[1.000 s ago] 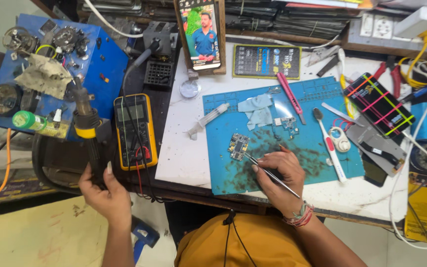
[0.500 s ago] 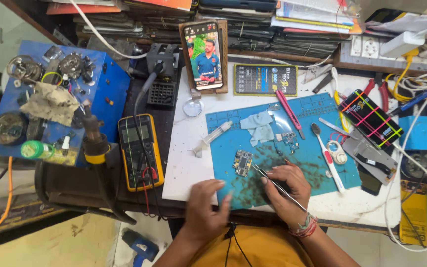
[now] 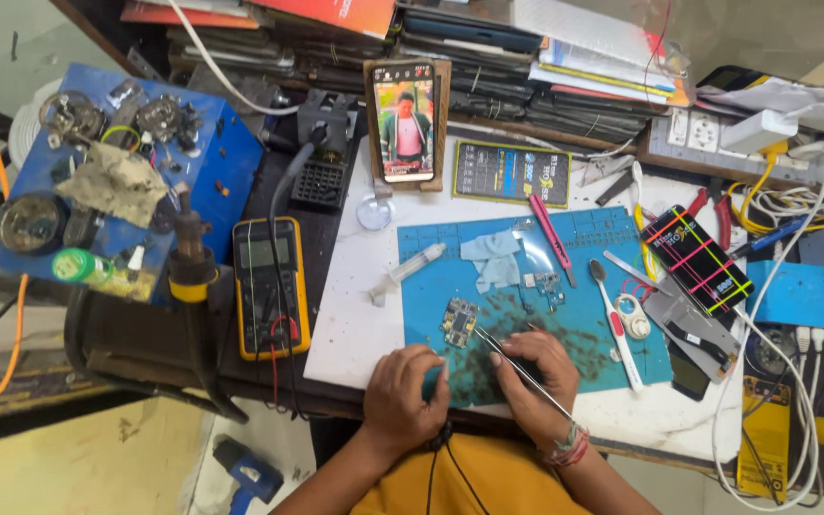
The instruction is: The person uses a hot air gun and tweezers to remove a component from a small circuit board. They then use a pink precision knife to scrape the solder pads and a cotton swab to clean the area. The person repeats the heating and scraping process to ensure the component is fully removed and the board is prepared for further work.
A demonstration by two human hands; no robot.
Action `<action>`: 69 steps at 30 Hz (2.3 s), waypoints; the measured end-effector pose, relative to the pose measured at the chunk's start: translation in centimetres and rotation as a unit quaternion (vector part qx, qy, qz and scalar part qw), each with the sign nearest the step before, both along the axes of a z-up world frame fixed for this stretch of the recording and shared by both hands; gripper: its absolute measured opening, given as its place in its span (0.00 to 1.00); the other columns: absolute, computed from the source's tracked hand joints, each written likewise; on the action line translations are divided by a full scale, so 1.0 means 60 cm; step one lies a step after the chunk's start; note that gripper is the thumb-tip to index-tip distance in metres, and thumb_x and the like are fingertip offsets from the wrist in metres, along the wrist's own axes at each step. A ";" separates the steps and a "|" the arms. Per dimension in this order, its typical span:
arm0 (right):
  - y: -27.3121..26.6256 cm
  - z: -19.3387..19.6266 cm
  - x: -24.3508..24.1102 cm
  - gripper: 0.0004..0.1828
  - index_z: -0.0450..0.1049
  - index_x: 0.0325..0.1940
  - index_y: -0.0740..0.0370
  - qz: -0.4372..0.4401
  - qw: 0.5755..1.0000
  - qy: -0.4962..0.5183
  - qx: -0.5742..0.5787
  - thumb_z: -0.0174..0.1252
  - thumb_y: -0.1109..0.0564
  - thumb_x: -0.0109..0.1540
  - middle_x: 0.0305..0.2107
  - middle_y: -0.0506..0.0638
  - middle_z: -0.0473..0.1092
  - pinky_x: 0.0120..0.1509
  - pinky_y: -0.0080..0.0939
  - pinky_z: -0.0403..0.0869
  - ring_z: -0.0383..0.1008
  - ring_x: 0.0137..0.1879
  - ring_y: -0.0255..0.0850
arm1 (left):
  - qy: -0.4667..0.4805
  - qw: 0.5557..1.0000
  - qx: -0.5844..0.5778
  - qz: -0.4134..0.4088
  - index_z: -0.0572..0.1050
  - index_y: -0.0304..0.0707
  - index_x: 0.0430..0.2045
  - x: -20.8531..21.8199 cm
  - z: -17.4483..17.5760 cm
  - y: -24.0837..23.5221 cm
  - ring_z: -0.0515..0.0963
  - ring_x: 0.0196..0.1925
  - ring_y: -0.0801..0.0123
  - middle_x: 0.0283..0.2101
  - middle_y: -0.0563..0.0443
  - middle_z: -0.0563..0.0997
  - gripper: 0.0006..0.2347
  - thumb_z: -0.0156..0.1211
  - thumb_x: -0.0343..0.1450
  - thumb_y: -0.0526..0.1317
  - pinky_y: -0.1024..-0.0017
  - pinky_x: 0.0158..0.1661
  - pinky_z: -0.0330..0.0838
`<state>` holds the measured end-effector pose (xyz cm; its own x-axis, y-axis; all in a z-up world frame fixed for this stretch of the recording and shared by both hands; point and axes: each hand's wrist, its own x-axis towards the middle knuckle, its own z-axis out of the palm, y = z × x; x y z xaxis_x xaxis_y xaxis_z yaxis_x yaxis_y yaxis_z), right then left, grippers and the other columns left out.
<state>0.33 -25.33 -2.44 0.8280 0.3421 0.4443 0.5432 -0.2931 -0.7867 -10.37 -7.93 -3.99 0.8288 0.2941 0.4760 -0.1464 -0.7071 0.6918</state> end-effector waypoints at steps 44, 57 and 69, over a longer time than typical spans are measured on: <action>-0.008 0.003 0.004 0.10 0.76 0.39 0.64 0.006 0.998 0.057 0.010 0.68 0.66 0.55 0.37 0.53 0.77 0.62 0.45 0.74 0.79 0.49 0.46 | 0.082 0.996 0.028 -0.013 0.74 0.35 0.36 0.047 0.043 0.006 0.81 0.40 0.51 0.42 0.43 0.78 0.07 0.64 0.69 0.36 0.60 0.39 0.76; -0.004 0.011 0.008 0.09 0.77 0.39 0.63 0.024 0.995 0.100 0.001 0.67 0.67 0.56 0.38 0.52 0.78 0.58 0.41 0.75 0.78 0.50 0.45 | 0.091 0.995 0.044 -0.014 0.78 0.37 0.38 0.041 0.038 0.005 0.80 0.38 0.54 0.41 0.45 0.77 0.07 0.64 0.70 0.38 0.61 0.38 0.75; 0.009 0.019 0.015 0.09 0.76 0.35 0.61 0.050 0.997 0.034 -0.048 0.67 0.67 0.54 0.35 0.50 0.77 0.62 0.45 0.73 0.79 0.46 0.44 | 0.101 0.993 0.064 -0.016 0.80 0.39 0.42 0.044 0.039 0.006 0.79 0.37 0.56 0.40 0.47 0.76 0.09 0.64 0.70 0.38 0.62 0.37 0.74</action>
